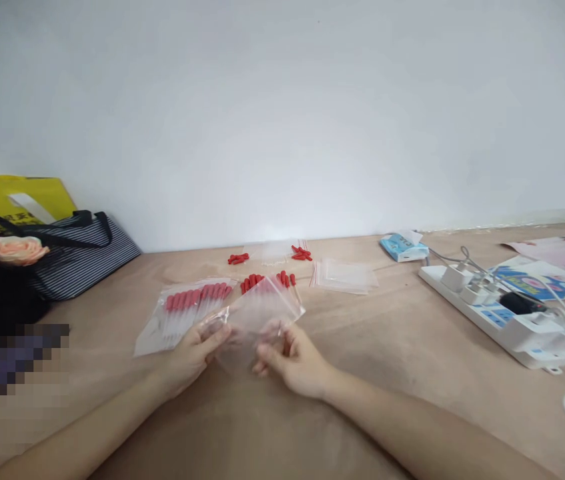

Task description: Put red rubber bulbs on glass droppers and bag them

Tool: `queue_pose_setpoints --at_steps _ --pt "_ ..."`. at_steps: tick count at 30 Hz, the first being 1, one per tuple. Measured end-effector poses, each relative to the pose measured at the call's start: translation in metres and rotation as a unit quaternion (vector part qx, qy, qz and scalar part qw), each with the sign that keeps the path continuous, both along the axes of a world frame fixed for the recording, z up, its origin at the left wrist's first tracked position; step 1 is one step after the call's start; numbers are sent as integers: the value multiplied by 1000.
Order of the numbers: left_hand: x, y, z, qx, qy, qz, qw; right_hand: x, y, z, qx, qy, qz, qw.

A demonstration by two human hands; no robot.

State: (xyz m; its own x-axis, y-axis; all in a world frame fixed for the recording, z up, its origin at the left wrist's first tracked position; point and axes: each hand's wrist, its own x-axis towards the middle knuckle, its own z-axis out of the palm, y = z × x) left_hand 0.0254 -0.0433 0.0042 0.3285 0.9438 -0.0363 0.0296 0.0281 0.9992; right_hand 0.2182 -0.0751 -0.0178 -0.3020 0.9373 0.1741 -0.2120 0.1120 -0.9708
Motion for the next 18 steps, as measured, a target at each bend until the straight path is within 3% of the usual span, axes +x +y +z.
queue_pose_setpoints --at_steps 2,4,6,8,10,12,13,18 --pt "-4 -1 4 -17 25 28 999 9 -2 0 -10 -70 130 989" --pt "-11 -2 7 -6 101 17 995 29 9 2 -11 -143 155 977" --pt "-17 -5 9 59 214 17 975 50 26 4 -10 -187 62 980" --pt "-21 -8 9 203 332 60 919 66 45 4 17 -252 -92 963" --pt "-20 -12 7 359 414 93 831 73 62 4 53 -377 -199 903" --pt "-18 -17 2 437 454 81 773 74 76 4 70 -472 -235 847" --pt "-16 -20 -3 438 470 61 764 72 82 5 72 -499 -239 830" --pt "-14 -31 -23 335 527 -107 774 50 109 9 62 -556 -252 790"
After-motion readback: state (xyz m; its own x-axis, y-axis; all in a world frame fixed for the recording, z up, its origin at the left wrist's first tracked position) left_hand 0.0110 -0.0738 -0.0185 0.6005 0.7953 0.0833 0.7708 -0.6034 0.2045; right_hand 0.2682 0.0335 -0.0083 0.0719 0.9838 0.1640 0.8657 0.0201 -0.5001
